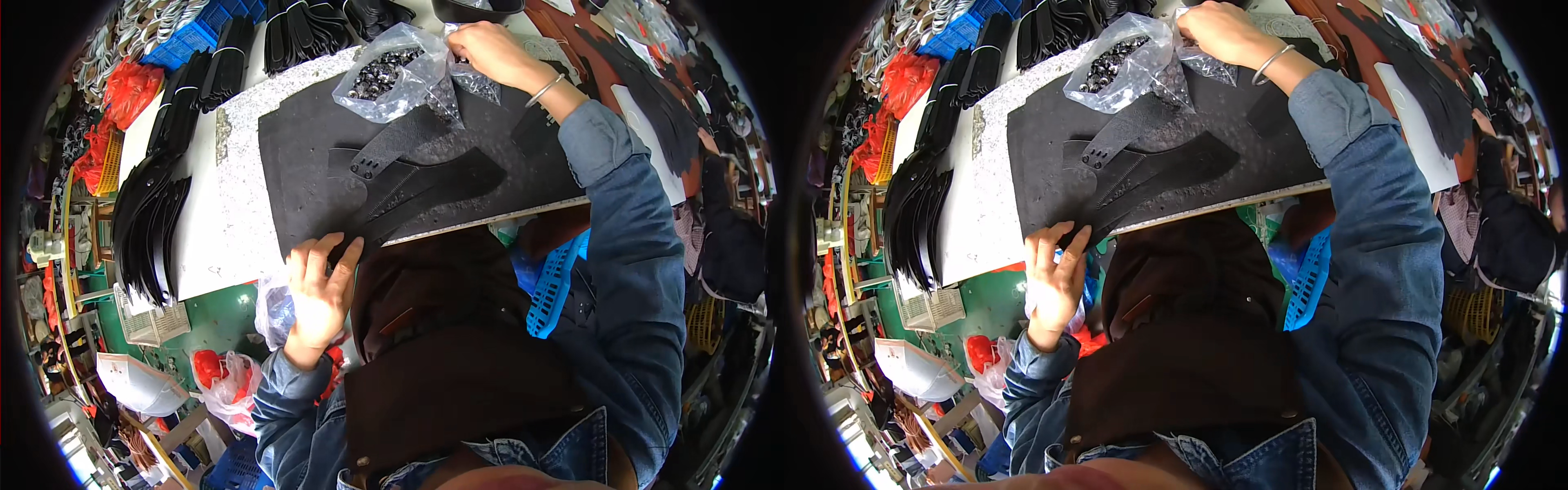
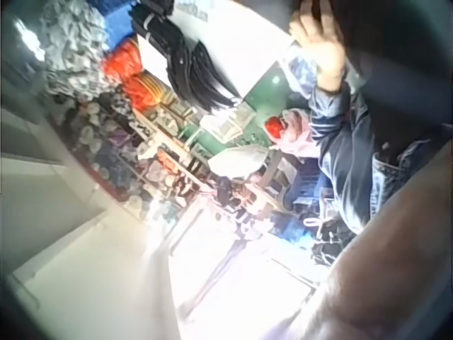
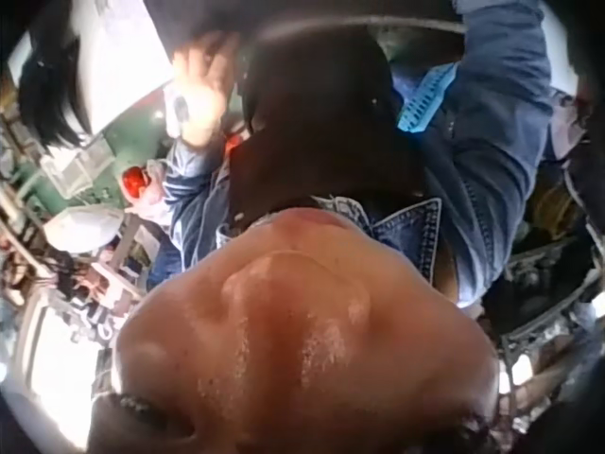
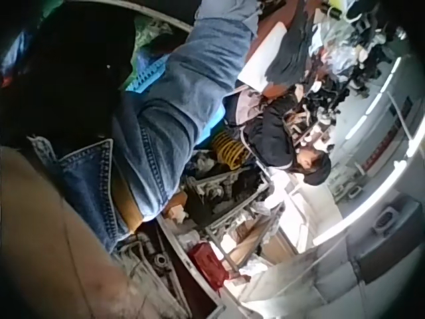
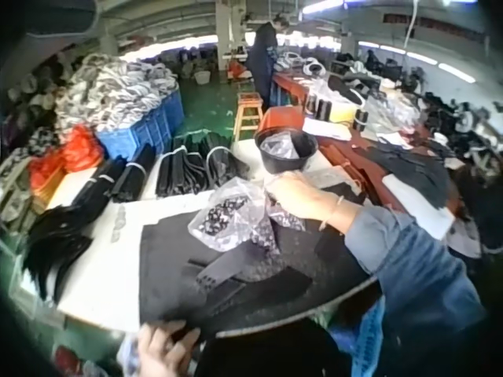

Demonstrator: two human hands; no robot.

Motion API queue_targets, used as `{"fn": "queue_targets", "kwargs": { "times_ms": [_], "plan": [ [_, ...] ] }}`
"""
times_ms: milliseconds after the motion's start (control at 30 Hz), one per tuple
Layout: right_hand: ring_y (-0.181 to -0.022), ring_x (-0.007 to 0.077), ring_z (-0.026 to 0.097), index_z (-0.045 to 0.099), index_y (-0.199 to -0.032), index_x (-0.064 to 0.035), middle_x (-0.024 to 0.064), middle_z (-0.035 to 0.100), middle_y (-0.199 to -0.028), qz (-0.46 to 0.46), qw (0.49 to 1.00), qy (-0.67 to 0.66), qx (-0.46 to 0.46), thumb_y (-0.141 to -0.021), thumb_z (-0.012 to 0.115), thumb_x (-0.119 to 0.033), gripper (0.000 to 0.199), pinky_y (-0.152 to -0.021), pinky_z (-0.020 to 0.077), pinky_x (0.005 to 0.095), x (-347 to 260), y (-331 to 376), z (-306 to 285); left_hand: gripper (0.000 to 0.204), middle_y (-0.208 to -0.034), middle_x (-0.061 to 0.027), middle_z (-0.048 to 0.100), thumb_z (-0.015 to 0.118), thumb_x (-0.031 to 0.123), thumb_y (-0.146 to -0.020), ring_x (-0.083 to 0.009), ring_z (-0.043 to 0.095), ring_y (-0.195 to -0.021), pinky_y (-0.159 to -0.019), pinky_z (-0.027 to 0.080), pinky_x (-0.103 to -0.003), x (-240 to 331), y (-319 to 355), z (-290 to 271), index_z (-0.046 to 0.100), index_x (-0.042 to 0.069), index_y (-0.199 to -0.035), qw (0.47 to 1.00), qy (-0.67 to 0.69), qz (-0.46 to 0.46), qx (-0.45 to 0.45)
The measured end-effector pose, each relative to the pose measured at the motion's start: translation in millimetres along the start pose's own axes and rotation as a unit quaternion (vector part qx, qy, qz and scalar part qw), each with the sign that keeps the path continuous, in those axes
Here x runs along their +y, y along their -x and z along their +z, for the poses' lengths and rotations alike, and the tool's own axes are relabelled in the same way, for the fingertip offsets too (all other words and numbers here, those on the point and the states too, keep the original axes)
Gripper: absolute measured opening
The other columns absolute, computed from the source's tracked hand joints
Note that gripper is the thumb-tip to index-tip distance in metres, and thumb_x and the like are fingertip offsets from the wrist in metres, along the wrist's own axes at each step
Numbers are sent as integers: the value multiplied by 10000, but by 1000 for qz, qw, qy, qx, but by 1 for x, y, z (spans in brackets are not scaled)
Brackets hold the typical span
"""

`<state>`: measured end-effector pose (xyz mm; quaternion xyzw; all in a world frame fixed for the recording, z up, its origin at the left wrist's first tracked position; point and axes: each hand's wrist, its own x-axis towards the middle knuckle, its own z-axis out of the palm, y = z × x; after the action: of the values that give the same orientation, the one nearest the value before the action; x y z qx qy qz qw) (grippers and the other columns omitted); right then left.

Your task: Attaching small black components to larger black base pieces at a manual assembly station.

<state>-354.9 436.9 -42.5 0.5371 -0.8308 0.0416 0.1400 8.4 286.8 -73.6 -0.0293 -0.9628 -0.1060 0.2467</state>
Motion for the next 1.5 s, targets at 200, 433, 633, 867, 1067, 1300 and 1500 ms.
{"fn": "queue_targets", "kwargs": {
  "times_ms": [200, 433, 633, 867, 1067, 1300, 1500],
  "plan": [
    [-818, 337, 599, 595, -853, -31, 155, 622, -822, 42, 998, -30, -37, -754, 636, -95, 125, -698, 465, 422, -12, 3, -13, 337, -930, -90, 594, 645, -98, -590, -256, 547, -792, -656, 475, -342, -3, -6, 0, 628, 18, -906, 996, 75, 3, 49],
    [-773, 329, 608, 596, -858, -46, 149, 618, -777, 55, 994, -40, 85, -776, 614, -101, 100, -664, 478, 412, -1, 2, -3, 292, -905, -102, 599, 651, -87, -613, -262, 563, -800, -673, 478, -347, 5, -3, -4, 616, 23, -881, 990, 127, -44, 46],
    [-758, 310, 620, 605, -896, -61, 138, 628, -790, 103, 986, -122, 52, -781, 605, -99, 121, -653, 477, 393, 14, 5, 2, 279, -884, -93, 609, 684, -77, -628, -261, 578, -785, -675, 470, -340, 9, -16, -12, 598, 35, -869, 985, 170, -28, 9],
    [-809, 328, 607, 599, -851, -35, 150, 621, -801, 20, 1000, 4, 10, -768, 608, -100, 106, -696, 476, 418, -4, -2, 3, 261, -877, -102, 603, 666, -70, -631, -267, 572, -772, -671, 478, -349, 13, -16, -14, 601, 13, -870, 983, 182, -29, 8],
    [-850, 322, 600, 588, -859, -25, 145, 626, -838, 78, 997, -11, -25, -773, 615, -133, 140, -727, 472, 415, -14, 0, -8, 270, -859, -105, 599, 680, -70, -632, -269, 572, -749, -657, 474, -347, 16, -16, -18, 586, 13, -871, 982, 187, -33, 18],
    [-810, 307, 618, 622, -936, -101, 134, 640, -819, 12, 1000, 19, 16, -812, 592, -193, 157, -700, 484, 413, -1, 1, 4, 249, -839, -102, 598, 683, -64, -641, -265, 571, -733, -646, 471, -345, 18, -18, -17, 584, 14, -857, 979, 199, -35, 23],
    [-737, 303, 625, 633, -924, -122, 134, 635, -752, 46, 996, 27, 71, -852, 548, -227, 154, -640, 485, 418, -4, 3, 0, 231, -831, -100, 598, 686, -58, -641, -262, 570, -724, -636, 466, -337, 16, -19, -19, 588, 18, -836, 977, 207, -44, 21]
  ]
}}
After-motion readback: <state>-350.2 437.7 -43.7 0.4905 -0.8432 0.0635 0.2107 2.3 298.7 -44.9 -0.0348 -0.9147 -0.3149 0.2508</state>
